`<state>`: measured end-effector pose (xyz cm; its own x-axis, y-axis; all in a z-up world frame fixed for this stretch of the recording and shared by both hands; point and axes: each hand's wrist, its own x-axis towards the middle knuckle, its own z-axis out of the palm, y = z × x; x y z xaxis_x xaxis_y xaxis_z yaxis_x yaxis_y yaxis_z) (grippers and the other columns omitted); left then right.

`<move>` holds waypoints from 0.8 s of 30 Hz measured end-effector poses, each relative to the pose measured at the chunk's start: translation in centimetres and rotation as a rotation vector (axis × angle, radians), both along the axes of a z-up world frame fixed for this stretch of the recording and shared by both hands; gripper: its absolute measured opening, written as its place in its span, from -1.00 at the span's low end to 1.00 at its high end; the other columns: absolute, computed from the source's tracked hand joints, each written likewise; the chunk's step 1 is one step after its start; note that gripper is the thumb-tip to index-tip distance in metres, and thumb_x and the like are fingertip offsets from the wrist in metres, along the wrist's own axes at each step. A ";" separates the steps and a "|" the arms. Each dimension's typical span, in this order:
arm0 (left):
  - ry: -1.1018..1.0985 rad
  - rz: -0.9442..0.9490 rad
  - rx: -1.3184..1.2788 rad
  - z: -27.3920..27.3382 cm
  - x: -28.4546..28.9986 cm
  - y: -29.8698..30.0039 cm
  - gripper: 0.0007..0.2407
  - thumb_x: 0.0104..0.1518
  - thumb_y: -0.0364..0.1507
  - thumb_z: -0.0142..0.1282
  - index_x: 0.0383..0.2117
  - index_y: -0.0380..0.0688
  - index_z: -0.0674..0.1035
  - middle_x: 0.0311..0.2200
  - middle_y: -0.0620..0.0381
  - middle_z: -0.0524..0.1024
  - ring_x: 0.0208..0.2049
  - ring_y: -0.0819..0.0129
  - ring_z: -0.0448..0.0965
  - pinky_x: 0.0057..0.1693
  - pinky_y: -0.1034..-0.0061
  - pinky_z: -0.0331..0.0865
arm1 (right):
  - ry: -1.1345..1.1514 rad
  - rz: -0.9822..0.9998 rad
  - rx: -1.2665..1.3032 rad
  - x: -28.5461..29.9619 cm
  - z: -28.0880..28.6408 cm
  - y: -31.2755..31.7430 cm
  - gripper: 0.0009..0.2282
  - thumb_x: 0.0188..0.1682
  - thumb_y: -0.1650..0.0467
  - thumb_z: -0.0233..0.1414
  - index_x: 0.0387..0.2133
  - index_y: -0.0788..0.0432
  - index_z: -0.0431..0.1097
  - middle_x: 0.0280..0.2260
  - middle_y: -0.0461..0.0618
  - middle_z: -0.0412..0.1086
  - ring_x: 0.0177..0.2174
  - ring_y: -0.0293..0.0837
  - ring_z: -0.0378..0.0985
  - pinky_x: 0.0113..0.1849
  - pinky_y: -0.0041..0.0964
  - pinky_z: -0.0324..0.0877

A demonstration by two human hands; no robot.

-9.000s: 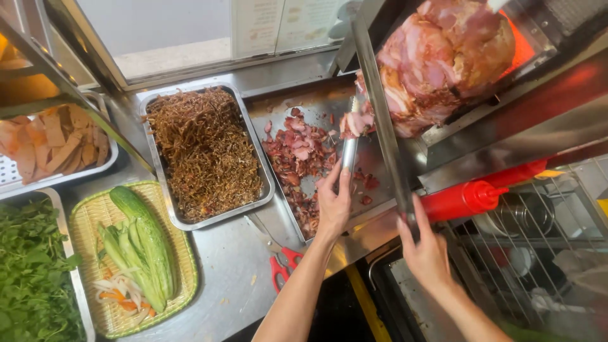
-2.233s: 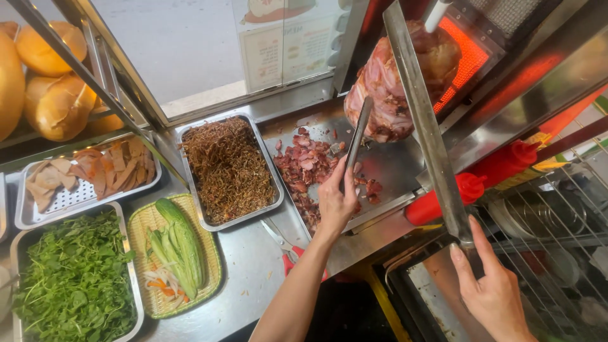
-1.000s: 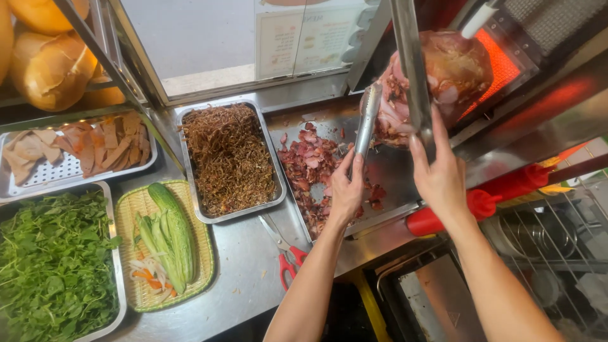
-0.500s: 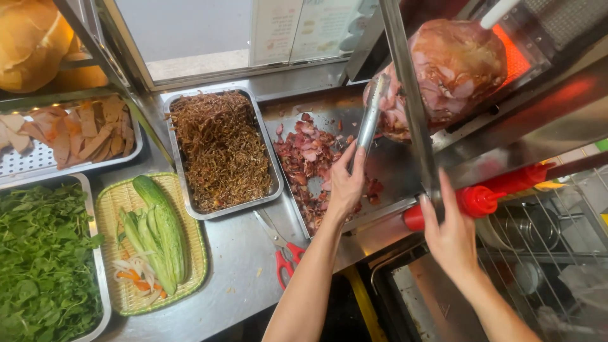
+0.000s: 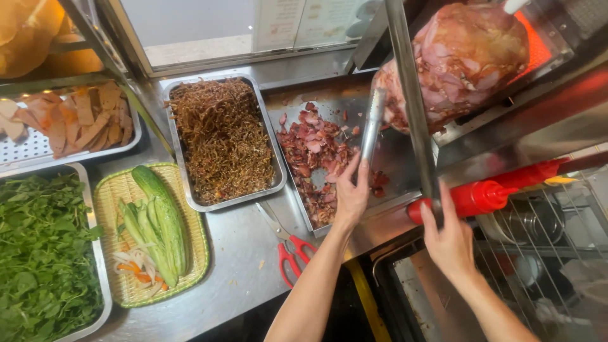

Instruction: Slicing meat from a vertical rotisserie using a knife and tongs

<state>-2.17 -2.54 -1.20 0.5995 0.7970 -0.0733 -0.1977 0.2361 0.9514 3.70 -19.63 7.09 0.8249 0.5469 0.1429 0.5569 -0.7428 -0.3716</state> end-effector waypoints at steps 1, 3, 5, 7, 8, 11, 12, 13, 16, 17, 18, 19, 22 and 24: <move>-0.025 0.044 0.015 -0.2 0.2 -0.9 -0.63 0.32 -0.23 -0.02 0.14 -0.16 0.55 0.08 -0.25 0.53 0.17 -0.09 0.46 0.30 0.08 0.30 | -0.143 0.131 0.092 1.2 0.2 1.9 -0.46 0.09 0.29 0.07 0.39 -0.07 0.16 -0.26 0.53 0.49 -0.20 0.38 0.56 -0.20 0.27 0.49; -0.018 0.057 0.011 0.1 0.4 -0.5 -0.63 0.32 -0.23 -0.01 0.14 -0.15 0.55 0.07 -0.24 0.53 0.17 -0.07 0.47 0.29 0.11 0.32 | -0.187 0.185 0.119 1.8 3.1 6.7 -0.48 0.14 0.30 0.04 0.40 -0.08 0.12 -0.25 0.55 0.49 -0.21 0.40 0.56 -0.17 0.28 0.48; -0.007 0.069 0.010 -0.5 0.3 -0.6 -0.63 0.32 -0.23 -0.01 0.15 -0.15 0.54 0.07 -0.23 0.54 0.17 -0.05 0.47 0.28 0.13 0.33 | -0.226 0.239 0.148 0.3 3.5 6.6 -0.50 0.18 0.31 0.01 0.41 -0.09 0.08 -0.25 0.57 0.49 -0.21 0.42 0.56 -0.14 0.29 0.47; -0.013 0.073 0.024 -1.7 0.9 0.5 -0.63 0.32 -0.21 0.00 0.14 -0.11 0.55 0.07 -0.15 0.55 0.16 0.03 0.49 0.28 0.17 0.34 | -0.086 0.088 0.091 -2.2 1.5 3.0 -0.47 0.12 0.29 0.00 0.40 -0.08 0.12 -0.26 0.57 0.48 -0.21 0.44 0.55 -0.16 0.31 0.47; -0.012 0.078 0.023 -2.0 0.9 0.6 -0.63 0.32 -0.21 0.00 0.14 -0.11 0.55 0.07 -0.15 0.55 0.16 0.03 0.49 0.28 0.17 0.34 | -0.085 0.094 0.090 -2.6 0.0 1.0 -0.47 0.12 0.29 0.00 0.40 -0.08 0.12 -0.26 0.57 0.48 -0.21 0.44 0.55 -0.16 0.31 0.47; -0.032 0.057 0.025 -2.2 1.4 0.6 -0.67 0.33 -0.22 0.01 0.12 -0.04 0.59 0.04 -0.06 0.58 0.15 0.11 0.50 0.25 0.20 0.38 | -0.067 -0.033 -0.008 -1.6 -2.0 -0.4 -0.43 0.06 0.29 0.04 0.40 -0.12 0.13 -0.30 0.56 0.50 -0.24 0.37 0.59 -0.21 0.24 0.52; -0.027 0.061 0.035 -2.2 1.1 0.3 -0.67 0.33 -0.23 0.00 0.12 -0.06 0.58 0.03 -0.09 0.58 0.14 0.07 0.50 0.25 0.18 0.38 | -0.102 0.063 0.056 -0.3 -1.0 2.0 -0.47 0.10 0.32 0.04 0.38 -0.06 0.15 -0.27 0.58 0.48 -0.22 0.42 0.56 -0.20 0.29 0.49; -0.023 0.065 0.045 -2.1 0.9 0.0 -0.67 0.33 -0.24 -0.01 0.12 -0.08 0.58 0.03 -0.13 0.58 0.14 0.04 0.51 0.24 0.16 0.38 | -0.138 0.158 0.121 1.0 0.0 4.4 -0.50 0.13 0.34 0.03 0.37 0.00 0.16 -0.25 0.61 0.46 -0.21 0.48 0.54 -0.19 0.35 0.46; -0.021 0.070 0.031 -1.7 0.2 0.3 -0.64 0.33 -0.21 -0.01 0.15 -0.08 0.56 0.06 -0.13 0.57 0.17 0.02 0.48 0.29 0.15 0.32 | -0.118 0.245 0.140 0.8 4.2 8.5 -0.49 0.17 0.30 0.00 0.41 -0.12 0.07 -0.21 0.58 0.47 -0.17 0.46 0.52 -0.15 0.33 0.43; -0.020 0.071 0.033 -2.1 0.3 -0.1 -0.64 0.33 -0.21 -0.01 0.15 -0.08 0.56 0.06 -0.13 0.57 0.17 0.02 0.48 0.29 0.15 0.32 | -0.117 0.245 0.142 -0.5 2.7 5.1 -0.49 0.17 0.30 0.00 0.41 -0.12 0.07 -0.21 0.58 0.47 -0.17 0.46 0.52 -0.15 0.33 0.43; -0.028 0.079 0.033 -2.6 0.6 0.1 -0.65 0.32 -0.22 0.01 0.14 -0.06 0.56 0.05 -0.14 0.57 0.16 0.01 0.49 0.27 0.15 0.34 | -0.058 0.131 0.057 -1.6 1.1 2.3 -0.46 0.12 0.27 0.01 0.40 -0.15 0.09 -0.24 0.59 0.47 -0.20 0.46 0.54 -0.17 0.34 0.45; -0.036 0.087 0.033 -3.1 0.8 0.3 -0.66 0.31 -0.23 0.04 0.13 -0.05 0.57 0.05 -0.15 0.57 0.16 0.00 0.49 0.26 0.15 0.36 | 0.002 0.016 -0.027 -2.7 -0.6 -0.5 -0.44 0.07 0.24 0.02 0.39 -0.18 0.11 -0.26 0.60 0.48 -0.22 0.45 0.56 -0.18 0.35 0.47; 0.070 -0.054 -0.064 -1.1 -0.5 0.6 -0.45 0.24 -0.07 -0.12 0.26 -0.18 0.45 -0.22 0.20 0.60 -0.21 0.48 0.49 -0.04 0.53 0.38 | 0.210 -0.092 -0.162 -1.9 -3.1 -5.1 -0.35 0.06 0.24 -0.06 0.47 -0.13 -0.10 -0.57 0.11 0.56 -0.81 -0.08 0.44 -0.60 -0.13 0.56; 0.077 -0.032 -0.010 -1.9 -0.4 0.2 -0.49 0.26 -0.10 -0.12 0.26 -0.13 0.46 -0.36 0.29 0.51 -0.36 0.52 0.39 -0.17 0.56 0.33 | 0.131 -0.008 -0.133 0.6 -0.8 1.2 -0.38 0.08 0.19 -0.09 0.46 -0.15 -0.07 -0.55 0.30 0.50 -0.67 0.22 0.44 -0.54 -0.03 0.40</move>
